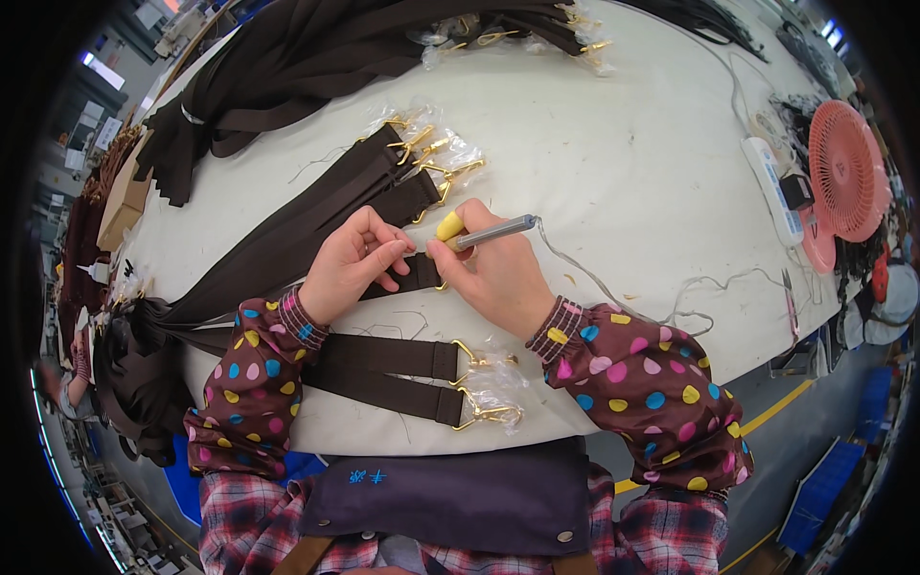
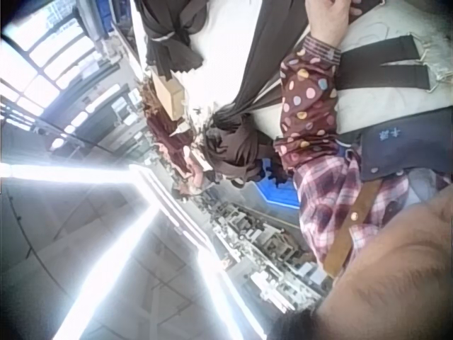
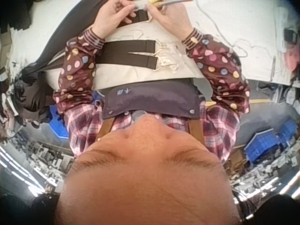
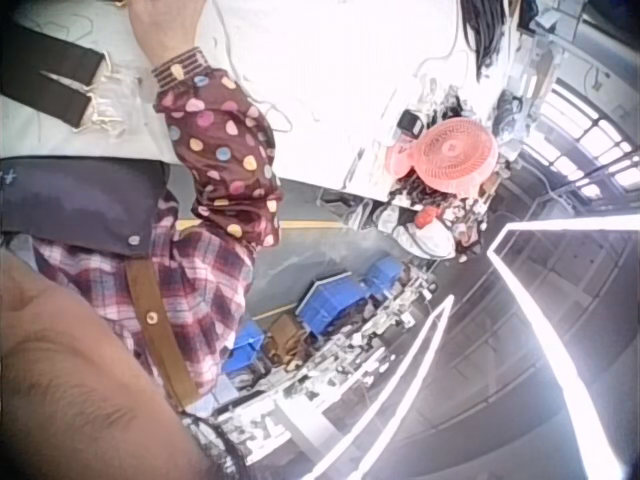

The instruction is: The person uses a yellow-handled tool to attach gold-colored metal hardware to the ends of brown fabric straps. They repeatedly position the hardware, press it into place, and move completed straps aside on the table.

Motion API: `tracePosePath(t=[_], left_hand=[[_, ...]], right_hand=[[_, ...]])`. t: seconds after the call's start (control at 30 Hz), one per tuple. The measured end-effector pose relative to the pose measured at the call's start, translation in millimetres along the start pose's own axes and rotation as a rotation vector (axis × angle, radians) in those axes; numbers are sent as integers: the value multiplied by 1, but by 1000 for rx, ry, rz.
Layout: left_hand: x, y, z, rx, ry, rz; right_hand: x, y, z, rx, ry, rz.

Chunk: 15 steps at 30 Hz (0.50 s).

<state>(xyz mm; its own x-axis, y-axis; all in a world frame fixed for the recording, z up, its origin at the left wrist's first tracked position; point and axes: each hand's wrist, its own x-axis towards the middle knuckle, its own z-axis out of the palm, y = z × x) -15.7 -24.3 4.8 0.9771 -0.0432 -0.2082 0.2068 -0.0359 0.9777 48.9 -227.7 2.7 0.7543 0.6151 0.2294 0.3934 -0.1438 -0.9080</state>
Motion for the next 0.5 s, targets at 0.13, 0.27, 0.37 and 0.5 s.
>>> tracePosePath(t=[0.13, 0.27, 0.37, 0.5], left_hand=[[0, 0, 0, -3, 7, -6], [1, 0, 1, 0, 2, -4], [1, 0, 0, 0, 0, -4], [1, -1, 0, -4, -3, -6]], right_hand=[[0, 1, 0, 0, 0, 5], [0, 3, 1, -7, 3, 6], [1, 3, 1, -1, 6, 3], [0, 3, 1, 0, 5, 8]])
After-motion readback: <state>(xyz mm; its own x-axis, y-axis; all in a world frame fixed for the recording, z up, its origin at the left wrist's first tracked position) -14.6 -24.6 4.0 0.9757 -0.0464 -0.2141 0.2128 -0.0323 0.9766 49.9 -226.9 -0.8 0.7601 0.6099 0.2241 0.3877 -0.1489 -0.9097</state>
